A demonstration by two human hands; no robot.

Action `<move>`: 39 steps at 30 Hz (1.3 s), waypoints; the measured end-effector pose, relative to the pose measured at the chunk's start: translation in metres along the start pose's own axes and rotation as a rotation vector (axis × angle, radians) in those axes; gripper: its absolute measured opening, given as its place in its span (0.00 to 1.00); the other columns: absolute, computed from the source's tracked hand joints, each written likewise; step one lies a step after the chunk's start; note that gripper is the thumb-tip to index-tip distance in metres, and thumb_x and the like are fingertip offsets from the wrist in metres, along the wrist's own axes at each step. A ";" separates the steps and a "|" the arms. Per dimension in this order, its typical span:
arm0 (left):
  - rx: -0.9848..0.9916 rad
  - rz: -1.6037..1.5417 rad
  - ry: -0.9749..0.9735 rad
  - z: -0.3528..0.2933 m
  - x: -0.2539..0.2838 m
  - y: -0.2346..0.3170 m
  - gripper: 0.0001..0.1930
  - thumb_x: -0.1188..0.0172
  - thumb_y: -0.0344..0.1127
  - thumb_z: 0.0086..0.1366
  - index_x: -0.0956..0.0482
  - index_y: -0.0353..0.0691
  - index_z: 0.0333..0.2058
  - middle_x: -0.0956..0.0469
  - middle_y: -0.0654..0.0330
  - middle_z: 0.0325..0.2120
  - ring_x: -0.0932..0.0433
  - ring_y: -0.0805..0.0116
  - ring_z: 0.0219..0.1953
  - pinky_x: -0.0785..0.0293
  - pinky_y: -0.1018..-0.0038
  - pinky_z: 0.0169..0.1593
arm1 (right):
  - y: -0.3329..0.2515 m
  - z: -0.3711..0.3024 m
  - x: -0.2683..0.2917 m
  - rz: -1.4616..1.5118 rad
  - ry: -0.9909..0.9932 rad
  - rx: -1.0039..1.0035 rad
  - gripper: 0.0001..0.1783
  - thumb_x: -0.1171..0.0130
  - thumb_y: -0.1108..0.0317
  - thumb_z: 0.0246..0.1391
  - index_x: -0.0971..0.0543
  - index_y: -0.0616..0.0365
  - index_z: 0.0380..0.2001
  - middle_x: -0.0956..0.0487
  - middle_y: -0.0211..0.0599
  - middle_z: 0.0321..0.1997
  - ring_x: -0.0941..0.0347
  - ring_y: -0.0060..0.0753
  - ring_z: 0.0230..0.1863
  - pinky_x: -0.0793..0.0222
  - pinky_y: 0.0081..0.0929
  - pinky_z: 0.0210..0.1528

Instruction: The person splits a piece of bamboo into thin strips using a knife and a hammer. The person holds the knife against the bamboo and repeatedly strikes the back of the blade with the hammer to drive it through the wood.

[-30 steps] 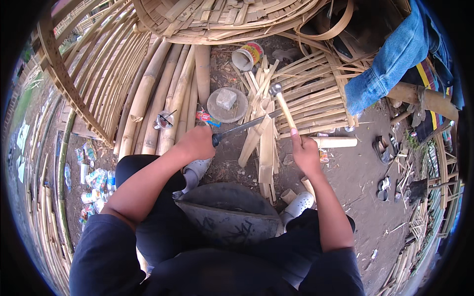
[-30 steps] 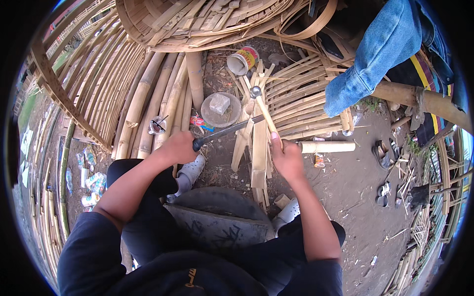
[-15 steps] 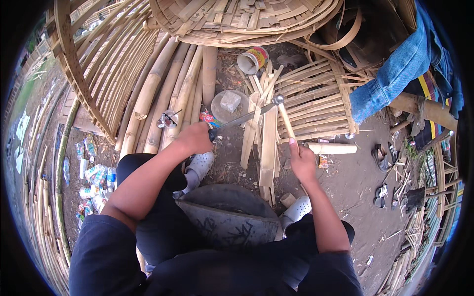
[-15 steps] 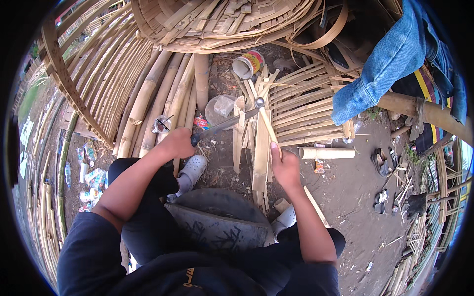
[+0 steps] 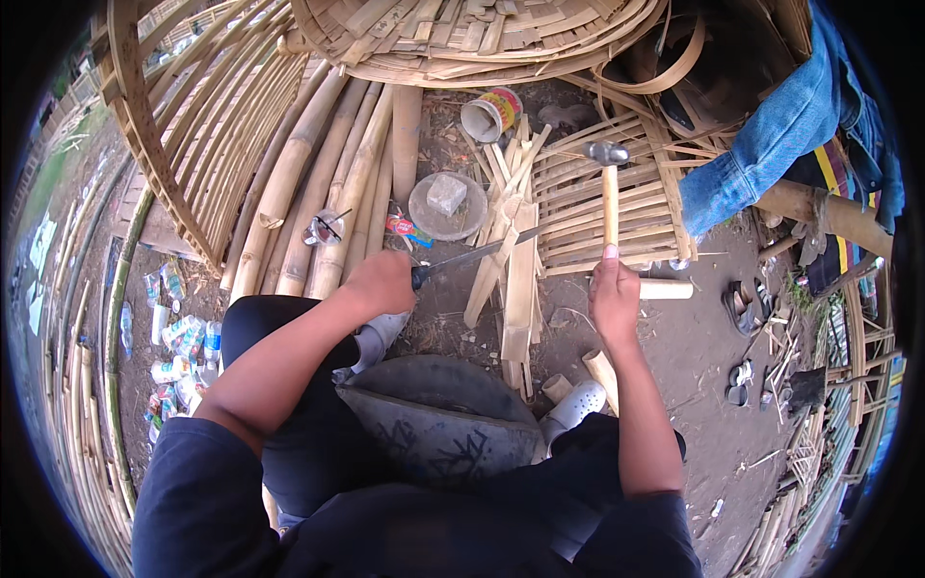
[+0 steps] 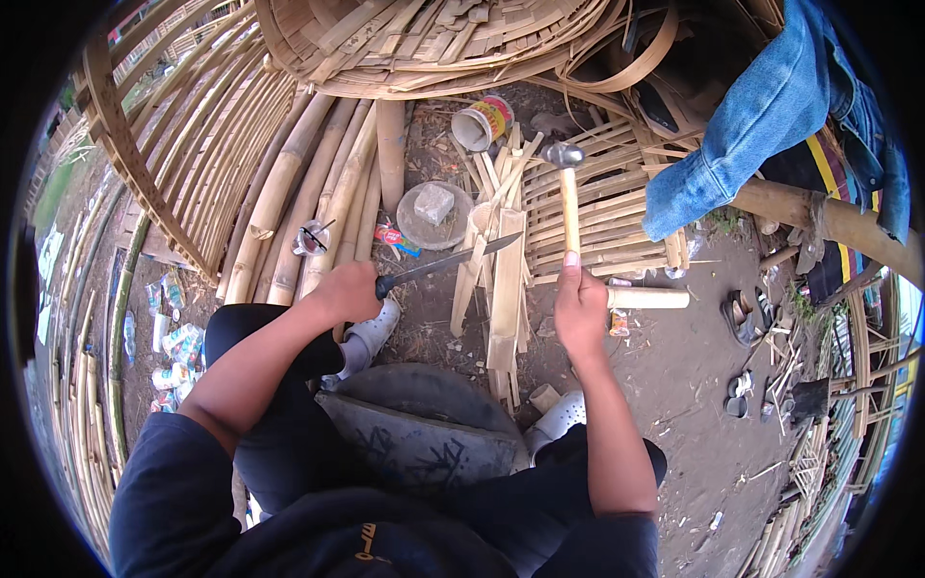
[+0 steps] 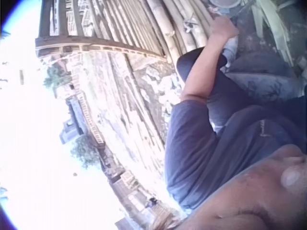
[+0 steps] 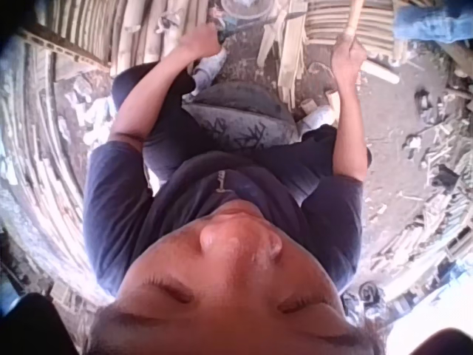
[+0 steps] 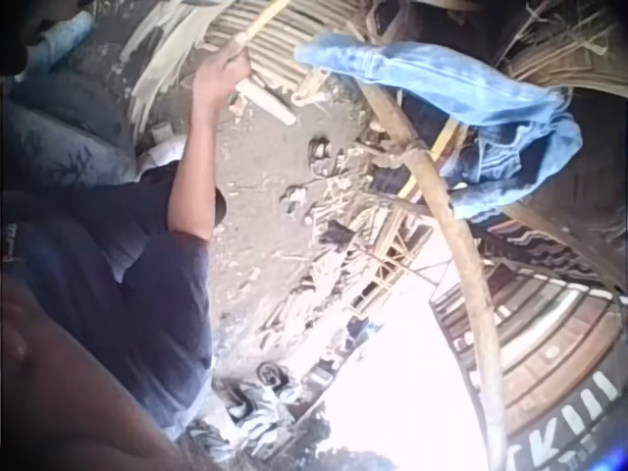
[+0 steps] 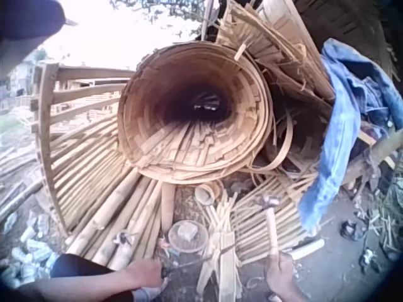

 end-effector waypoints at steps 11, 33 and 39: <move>0.025 -0.048 0.051 0.026 -0.021 -0.025 0.15 0.44 0.32 0.50 0.22 0.28 0.36 0.22 0.39 0.37 0.22 0.45 0.43 0.25 0.59 0.48 | 0.074 -0.039 -0.020 -0.429 -0.162 -0.633 0.41 0.56 0.36 0.58 0.28 0.69 0.15 0.31 0.40 0.12 0.29 0.37 0.16 0.33 0.33 0.23; -0.048 -0.051 0.071 0.013 -0.029 0.004 0.14 0.45 0.32 0.49 0.25 0.28 0.33 0.23 0.37 0.32 0.21 0.43 0.40 0.25 0.57 0.45 | 0.014 0.000 -0.010 -0.051 0.099 0.064 0.33 0.59 0.50 0.66 0.35 0.63 0.12 0.36 0.38 0.11 0.41 0.37 0.13 0.42 0.37 0.20; -0.003 -0.024 0.051 0.021 -0.028 0.001 0.14 0.44 0.32 0.49 0.24 0.29 0.34 0.22 0.39 0.35 0.22 0.44 0.42 0.24 0.58 0.47 | 0.137 -0.024 -0.043 -0.603 0.028 -0.223 0.32 0.56 0.50 0.65 0.29 0.68 0.16 0.28 0.50 0.16 0.41 0.52 0.16 0.37 0.42 0.25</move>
Point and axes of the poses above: each hand's wrist, its own z-axis towards the middle knuckle, its own x-axis out of the back of the hand, y = z × x, the point moved 4 cm from there along z, towards the middle knuckle
